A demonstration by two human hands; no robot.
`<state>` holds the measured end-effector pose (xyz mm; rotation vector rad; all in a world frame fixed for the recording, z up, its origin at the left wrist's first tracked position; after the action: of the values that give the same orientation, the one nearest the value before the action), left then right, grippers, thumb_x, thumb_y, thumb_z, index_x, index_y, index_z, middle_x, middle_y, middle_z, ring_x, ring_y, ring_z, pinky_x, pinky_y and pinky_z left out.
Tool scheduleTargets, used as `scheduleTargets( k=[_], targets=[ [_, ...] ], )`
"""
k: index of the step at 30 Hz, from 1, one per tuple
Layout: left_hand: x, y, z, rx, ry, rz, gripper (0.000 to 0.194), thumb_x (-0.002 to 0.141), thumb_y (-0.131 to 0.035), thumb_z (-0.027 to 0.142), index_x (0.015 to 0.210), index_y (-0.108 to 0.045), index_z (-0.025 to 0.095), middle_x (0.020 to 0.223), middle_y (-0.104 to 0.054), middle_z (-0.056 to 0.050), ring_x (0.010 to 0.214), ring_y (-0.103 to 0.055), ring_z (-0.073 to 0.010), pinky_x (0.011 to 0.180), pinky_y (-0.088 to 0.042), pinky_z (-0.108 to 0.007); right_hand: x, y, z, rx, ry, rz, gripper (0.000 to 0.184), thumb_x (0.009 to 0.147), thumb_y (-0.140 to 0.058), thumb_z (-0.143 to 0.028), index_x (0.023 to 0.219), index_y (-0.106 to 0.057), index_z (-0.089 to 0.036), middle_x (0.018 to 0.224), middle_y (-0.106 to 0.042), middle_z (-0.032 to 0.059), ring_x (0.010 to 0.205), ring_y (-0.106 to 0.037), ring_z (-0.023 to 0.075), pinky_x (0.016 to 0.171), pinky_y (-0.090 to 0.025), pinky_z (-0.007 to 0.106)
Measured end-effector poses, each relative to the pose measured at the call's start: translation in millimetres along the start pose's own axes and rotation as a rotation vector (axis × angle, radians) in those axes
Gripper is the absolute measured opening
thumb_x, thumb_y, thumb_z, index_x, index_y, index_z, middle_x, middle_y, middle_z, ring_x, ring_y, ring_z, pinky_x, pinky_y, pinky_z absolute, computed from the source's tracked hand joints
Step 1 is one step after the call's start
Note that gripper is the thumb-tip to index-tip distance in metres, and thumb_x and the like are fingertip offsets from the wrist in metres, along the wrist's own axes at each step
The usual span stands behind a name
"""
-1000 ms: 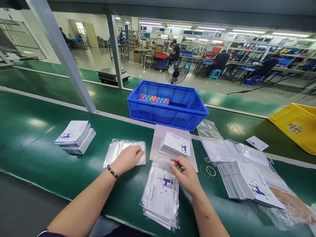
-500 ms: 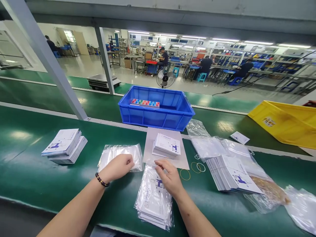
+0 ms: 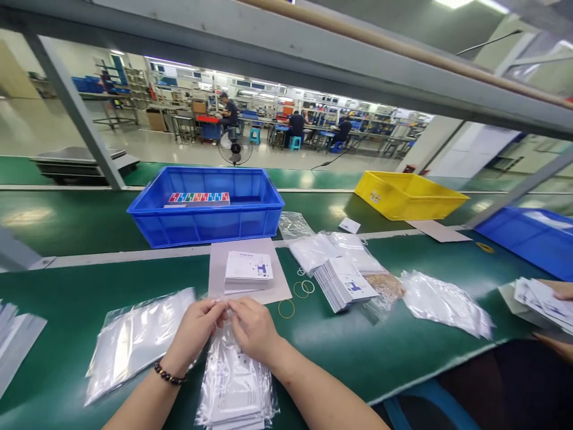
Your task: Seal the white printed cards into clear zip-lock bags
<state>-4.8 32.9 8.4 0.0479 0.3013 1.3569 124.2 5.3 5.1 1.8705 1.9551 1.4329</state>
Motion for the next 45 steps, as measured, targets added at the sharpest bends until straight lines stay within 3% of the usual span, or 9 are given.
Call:
scheduleTargets(
  k=[4,10,18,23,28,31,35,40,45],
  targets=[
    [-1.8,-0.5,-4.7,0.028,-0.042,0.018,0.045,0.063,-0.055,0.059,0.052,-0.052,0.016,0.045,-0.044,0.003,0.045,-0.039,-0.0105,0.045,-0.032,-0.022,1.2,-0.1,0.2,0.085,-0.161,-0.01,0.01,0.076,-0.05,-0.021,0.078,-0.059,-0.019,0.071,-0.059,0.002,0.066,-0.053,0.0137,0.06,-0.044,0.023],
    [-5.6,-3.8,-7.0,0.225,-0.109,-0.028,0.046,0.067,-0.047,0.06,0.047,-0.043,0.019,0.046,-0.04,0.003,0.048,-0.038,-0.0122,0.047,-0.031,-0.022,0.7,-7.6,5.8,-0.043,-0.233,-0.053,0.021,0.075,-0.044,-0.014,0.055,-0.044,-0.019,0.057,-0.046,-0.0023,0.053,-0.043,0.0102,0.05,-0.033,0.021],
    [-6.2,-4.4,-8.9,0.229,-0.071,-0.027,0.042,0.065,-0.047,0.056,0.046,-0.036,0.02,0.046,-0.034,0.004,0.048,-0.033,-0.0117,0.047,-0.028,-0.023,4.1,-6.5,7.6,-0.327,-0.111,0.096,0.021,0.083,-0.036,-0.023,0.08,-0.056,-0.016,0.072,-0.055,0.0062,0.069,-0.049,0.0176,0.062,-0.039,0.028],
    [-1.3,11.6,-10.1,0.067,0.033,0.036,0.043,0.067,-0.046,0.058,0.049,-0.04,0.02,0.043,-0.032,0.005,0.042,-0.03,-0.0104,0.042,-0.026,-0.023,0.8,-8.4,0.3,-0.324,0.063,-0.05,0.019,0.082,-0.043,-0.027,0.086,-0.059,-0.019,0.074,-0.057,0.0048,0.066,-0.05,0.017,0.06,-0.04,0.028],
    [-2.6,28.5,3.6,0.335,-0.465,0.188,0.027,0.071,-0.051,0.044,0.081,-0.06,0.021,0.081,-0.061,-0.005,0.079,-0.053,-0.0213,0.071,-0.043,-0.032,4.3,1.9,5.6,-0.037,-0.015,-0.162,0.018,0.082,-0.042,-0.016,0.08,-0.06,-0.017,0.071,-0.058,0.003,0.067,-0.053,0.0133,0.063,-0.043,0.022],
    [-5.4,28.4,7.9,0.535,-0.636,-0.06,0.017,0.073,-0.052,0.037,0.071,-0.059,0.022,0.075,-0.06,-0.004,0.079,-0.053,-0.0211,0.071,-0.043,-0.03,6.5,13.2,10.0,0.188,-0.113,-0.278,0.014,0.08,-0.048,-0.015,0.072,-0.058,-0.018,0.068,-0.058,-0.0004,0.065,-0.054,0.0107,0.062,-0.043,0.019],
    [-6.3,32.4,6.9,0.642,-0.528,-0.204,0.027,0.078,-0.046,0.038,0.058,-0.051,0.02,0.06,-0.052,0.0,0.06,-0.048,-0.0156,0.057,-0.04,-0.025,6.9,23.3,16.0,0.306,-0.191,-0.378,0.025,0.072,-0.063,-0.029,0.054,-0.049,-0.018,0.053,-0.047,-0.005,0.052,-0.046,0.0085,0.052,-0.039,0.019],
    [-6.1,32.2,3.3,0.572,-0.345,-0.291,0.028,0.08,-0.039,0.036,0.061,-0.046,0.019,0.061,-0.051,0.001,0.059,-0.046,-0.0138,0.055,-0.037,-0.023,8.4,29.4,27.4,0.166,-0.155,-0.013,0.014,0.075,-0.059,-0.031,0.074,-0.063,-0.018,0.096,-0.057,0.0073,0.092,-0.054,0.0185,0.083,-0.043,0.031],
    [-4.3,26.6,-1.8,0.461,-0.267,-0.349,0.021,0.077,-0.041,0.031,0.062,-0.047,0.018,0.06,-0.047,0.002,0.059,-0.044,-0.013,0.055,-0.033,-0.023,7.1,20.3,59.7,0.09,-0.454,0.155,0.039,0.075,-0.057,-0.04,0.11,-0.061,-0.024,0.137,-0.033,0.0094,0.129,-0.026,0.0295,0.104,-0.022,0.047]
  ],
)
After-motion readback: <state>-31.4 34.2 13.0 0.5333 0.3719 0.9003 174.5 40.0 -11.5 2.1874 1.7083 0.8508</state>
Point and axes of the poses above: each hand's wrist, its own x-axis towards the middle knuckle, its own y-axis out of the back of the hand, z = x × y, the point moved 2 cm from there along x, towards the middle knuckle
